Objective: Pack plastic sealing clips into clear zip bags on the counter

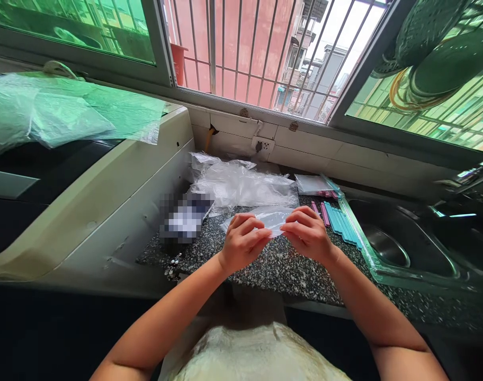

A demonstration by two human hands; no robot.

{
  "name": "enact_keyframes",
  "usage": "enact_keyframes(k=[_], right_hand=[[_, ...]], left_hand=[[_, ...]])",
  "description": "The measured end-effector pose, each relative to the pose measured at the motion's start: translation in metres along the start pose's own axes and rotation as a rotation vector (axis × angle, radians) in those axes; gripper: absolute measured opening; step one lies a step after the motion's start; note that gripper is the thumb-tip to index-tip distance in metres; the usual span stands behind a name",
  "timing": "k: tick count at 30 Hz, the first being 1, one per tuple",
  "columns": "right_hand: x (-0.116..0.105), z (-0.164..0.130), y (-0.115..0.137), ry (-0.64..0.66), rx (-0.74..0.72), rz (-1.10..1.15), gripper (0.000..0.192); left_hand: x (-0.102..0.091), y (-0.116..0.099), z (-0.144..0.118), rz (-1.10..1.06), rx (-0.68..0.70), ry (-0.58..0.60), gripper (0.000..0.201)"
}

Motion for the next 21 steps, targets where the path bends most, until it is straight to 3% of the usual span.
enact_keyframes(k=[13, 21], right_hand=[[-0.011, 0.017, 0.008, -0.052, -0.008, -0.014, 0.011], [-0.017, 0.026, -0.004, -0.097, 0.013, -0.070, 0.011]], left_hand=[[0.004, -0.003, 0.014, -0.026, -0.002, -0.023, 0.006], [0.014, 0.004, 0.037, -0.074, -0.033, -0.048, 0.004]])
Point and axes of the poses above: each hand's wrist, its own z-axis towards the middle knuckle, its own x-axis out of the palm, y = z × x, the point moved 3 cm from there along z, towards the middle knuckle, and after that the axes turned 8 degrees about -x, right-handed, at the moved point
